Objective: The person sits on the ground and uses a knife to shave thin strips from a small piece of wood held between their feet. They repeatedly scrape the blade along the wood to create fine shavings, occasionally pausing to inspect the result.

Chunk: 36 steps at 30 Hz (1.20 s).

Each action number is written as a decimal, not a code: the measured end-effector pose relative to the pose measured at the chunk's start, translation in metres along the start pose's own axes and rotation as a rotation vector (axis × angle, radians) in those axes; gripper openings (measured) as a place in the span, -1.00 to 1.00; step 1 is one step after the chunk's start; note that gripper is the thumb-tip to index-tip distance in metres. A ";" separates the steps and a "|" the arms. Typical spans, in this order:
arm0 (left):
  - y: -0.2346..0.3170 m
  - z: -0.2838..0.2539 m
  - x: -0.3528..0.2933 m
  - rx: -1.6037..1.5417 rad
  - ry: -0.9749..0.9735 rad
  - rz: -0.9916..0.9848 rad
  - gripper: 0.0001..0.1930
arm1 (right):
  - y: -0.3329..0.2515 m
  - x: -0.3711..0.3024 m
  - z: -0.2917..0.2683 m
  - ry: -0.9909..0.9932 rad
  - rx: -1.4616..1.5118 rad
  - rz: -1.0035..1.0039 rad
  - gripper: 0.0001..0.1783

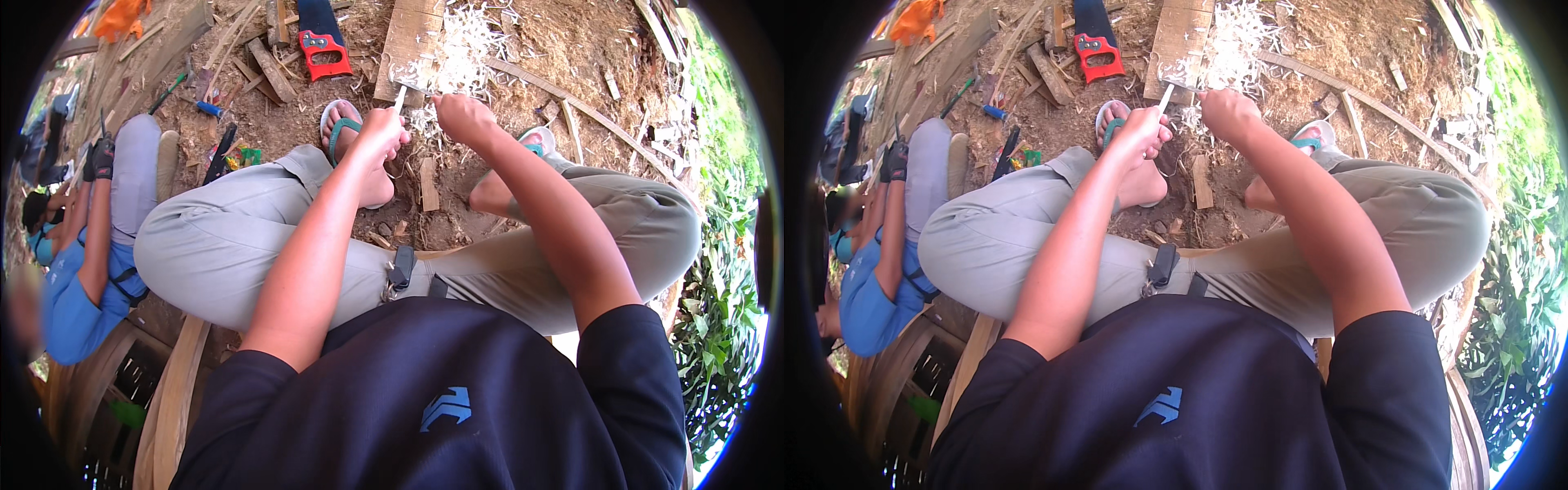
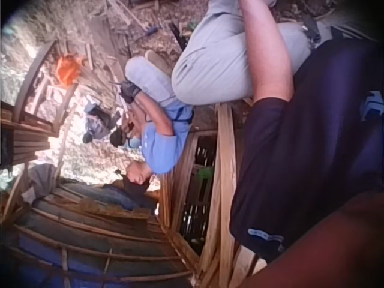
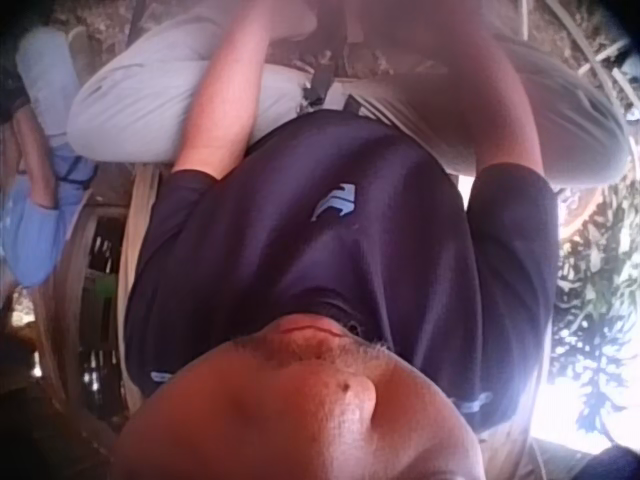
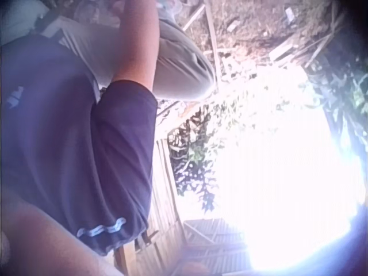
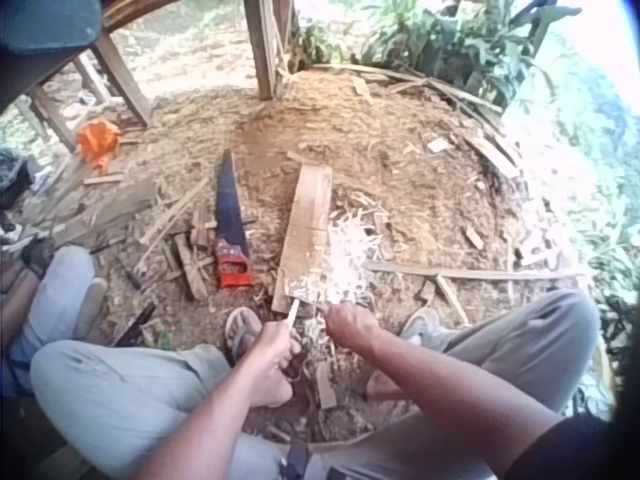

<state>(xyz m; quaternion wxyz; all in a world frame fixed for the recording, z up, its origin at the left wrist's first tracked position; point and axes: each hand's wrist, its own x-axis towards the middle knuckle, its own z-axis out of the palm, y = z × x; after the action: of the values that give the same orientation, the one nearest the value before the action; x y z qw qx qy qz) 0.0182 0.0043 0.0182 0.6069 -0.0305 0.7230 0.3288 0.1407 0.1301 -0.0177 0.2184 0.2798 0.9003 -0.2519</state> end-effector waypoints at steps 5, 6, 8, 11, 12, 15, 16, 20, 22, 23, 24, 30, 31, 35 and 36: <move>-0.001 0.001 -0.001 -0.020 0.020 -0.029 -0.79 | 0.007 0.009 0.009 0.036 0.132 0.081 -0.38; -0.001 0.002 -0.001 -0.024 0.018 -0.037 -0.79 | 0.008 0.011 0.014 0.056 0.118 0.106 -0.39; -0.003 0.000 0.000 -0.038 0.026 -0.044 -0.77 | 0.001 0.013 0.005 0.030 0.179 0.196 -0.37; -0.001 -0.004 0.001 -0.092 0.045 0.000 -0.75 | 0.011 0.015 -0.010 0.055 0.267 0.242 -0.36; 0.002 -0.004 0.000 -0.114 0.048 0.025 -0.74 | 0.025 0.024 0.004 0.087 0.291 0.212 -0.36; 0.015 -0.014 -0.004 -0.232 0.142 0.219 -0.73 | 0.027 0.023 0.010 0.107 0.245 -0.010 -0.35; 0.023 -0.017 -0.006 -0.333 0.203 0.303 -0.75 | 0.018 0.014 0.001 0.048 0.361 0.045 -0.35; 0.046 -0.028 -0.015 -0.521 0.302 0.547 -0.76 | 0.002 0.020 0.006 -0.223 0.396 -0.046 -0.35; 0.049 -0.031 -0.019 -0.555 0.320 0.576 -0.76 | 0.009 0.026 0.012 -0.244 0.384 -0.009 -0.35; 0.047 -0.033 -0.019 -0.572 0.331 0.587 -0.75 | 0.012 0.023 0.007 -0.284 0.404 0.039 -0.35; 0.047 -0.035 -0.020 -0.583 0.348 0.592 -0.75 | 0.017 0.019 0.000 -0.290 0.508 0.090 -0.36; 0.053 -0.032 -0.022 -0.640 0.386 0.625 -0.74 | 0.082 0.014 -0.019 -0.471 0.942 0.437 -0.42; 0.054 -0.031 -0.023 -0.645 0.382 0.633 -0.74 | 0.077 0.012 -0.023 -0.409 0.945 0.428 -0.42; 0.058 -0.029 -0.026 -0.671 0.376 0.676 -0.73 | 0.036 0.009 -0.037 -0.300 0.949 0.283 -0.50; 0.058 -0.028 -0.025 -0.675 0.375 0.688 -0.73 | 0.029 0.015 -0.028 -0.290 0.875 0.198 -0.53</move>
<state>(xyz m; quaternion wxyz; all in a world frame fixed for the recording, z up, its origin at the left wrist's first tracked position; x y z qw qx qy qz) -0.0251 0.0261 0.0674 0.2798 -0.0435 0.6412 0.7132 0.1401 0.1726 -0.0137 0.2262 0.3921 0.6388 -0.6221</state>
